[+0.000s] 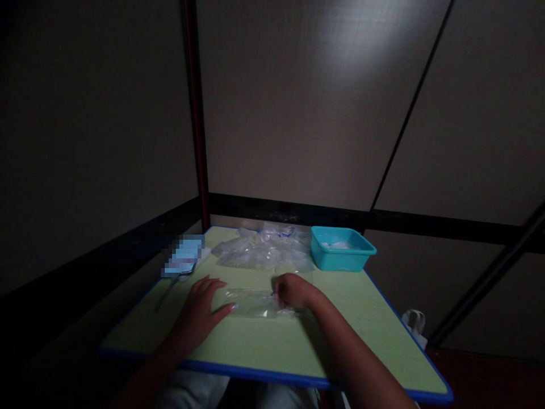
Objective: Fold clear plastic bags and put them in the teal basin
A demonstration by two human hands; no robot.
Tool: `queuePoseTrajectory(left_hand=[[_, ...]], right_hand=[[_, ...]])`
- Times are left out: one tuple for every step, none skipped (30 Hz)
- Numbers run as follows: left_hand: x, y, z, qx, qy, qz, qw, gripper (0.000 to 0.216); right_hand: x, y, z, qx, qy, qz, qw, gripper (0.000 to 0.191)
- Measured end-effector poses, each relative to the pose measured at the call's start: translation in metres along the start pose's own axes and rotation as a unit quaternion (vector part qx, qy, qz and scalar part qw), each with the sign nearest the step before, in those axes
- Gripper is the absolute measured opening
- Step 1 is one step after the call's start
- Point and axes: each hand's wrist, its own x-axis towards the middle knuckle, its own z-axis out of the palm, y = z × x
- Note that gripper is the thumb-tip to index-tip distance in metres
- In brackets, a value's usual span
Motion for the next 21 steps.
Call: queuePoseTrajectory(left_hand=[[-0.001,0.001,0.000,0.005,-0.013,0.009,1.000,0.041],[-0.001,0.002,0.000,0.008,-0.025,0.018,0.999,0.043],[-0.001,0.004,-0.001,0.008,-0.039,0.028,0.999,0.044],[-0.001,0.005,-0.002,0.004,-0.051,0.037,0.998,0.043],[0.000,0.006,-0.003,-0.002,-0.061,0.045,0.997,0.041],[0.001,0.006,-0.004,-0.008,-0.066,0.049,0.997,0.037],[0.003,0.006,-0.004,-0.013,-0.066,0.046,0.997,0.032],[0.004,0.005,-0.005,-0.016,-0.062,0.036,0.997,0.026],[0.006,0.004,-0.005,-0.016,-0.053,0.024,0.998,0.020],[0.007,0.002,-0.004,-0.015,-0.043,0.011,0.999,0.015],[0.009,0.001,-0.004,-0.014,-0.036,0.002,0.999,0.012],[0.010,-0.001,-0.004,-0.012,-0.031,-0.005,0.999,0.011],[0.011,-0.001,-0.004,-0.010,-0.029,-0.009,0.999,0.010],[0.012,-0.002,-0.004,-0.008,-0.031,-0.013,0.999,0.010],[0.013,-0.002,-0.003,-0.004,-0.034,-0.019,0.999,0.009],[0.015,-0.001,-0.003,0.000,-0.039,-0.025,0.999,0.008],[0.017,-0.001,-0.003,0.004,-0.044,-0.033,0.998,0.007],[0.019,0.000,-0.003,0.006,-0.049,-0.038,0.998,0.007],[0.021,0.000,-0.002,0.007,-0.053,-0.042,0.998,0.006],[0.023,-0.001,-0.001,0.007,-0.056,-0.044,0.997,0.006],[0.025,-0.001,0.000,0.005,-0.058,-0.044,0.997,0.005]], right_hand=[[0.000,-0.001,0.000,-0.003,0.001,-0.002,1.000,0.018],[-0.001,-0.002,0.000,-0.005,0.001,-0.004,1.000,0.018],[-0.002,-0.003,0.000,-0.007,0.002,-0.006,1.000,0.020],[-0.003,-0.004,0.000,-0.009,0.003,-0.007,1.000,0.021],[-0.004,-0.005,0.000,-0.011,0.003,-0.010,1.000,0.022],[-0.006,-0.005,0.000,-0.014,0.004,-0.014,1.000,0.024],[-0.007,-0.005,-0.001,-0.023,0.007,-0.020,1.000,0.025],[-0.008,-0.004,-0.001,-0.036,0.012,-0.025,0.999,0.026],[-0.009,-0.004,-0.001,-0.051,0.018,-0.030,0.998,0.026],[-0.010,-0.003,-0.001,-0.066,0.025,-0.035,0.997,0.026],[-0.011,-0.003,-0.001,-0.078,0.031,-0.037,0.996,0.026],[-0.011,-0.002,-0.001,-0.086,0.036,-0.038,0.995,0.026],[-0.011,-0.001,0.000,-0.091,0.038,-0.040,0.994,0.026],[-0.010,-0.001,0.000,-0.093,0.040,-0.041,0.994,0.026],[-0.010,0.000,0.000,-0.096,0.042,-0.042,0.994,0.026],[-0.009,0.000,0.001,-0.100,0.044,-0.043,0.993,0.025],[-0.009,0.001,0.002,-0.103,0.047,-0.044,0.993,0.024],[-0.008,0.001,0.002,-0.107,0.050,-0.045,0.992,0.023],[-0.008,0.002,0.003,-0.110,0.052,-0.046,0.991,0.023],[-0.008,0.002,0.003,-0.113,0.055,-0.048,0.991,0.022],[-0.008,0.003,0.003,-0.117,0.057,-0.050,0.990,0.023]])
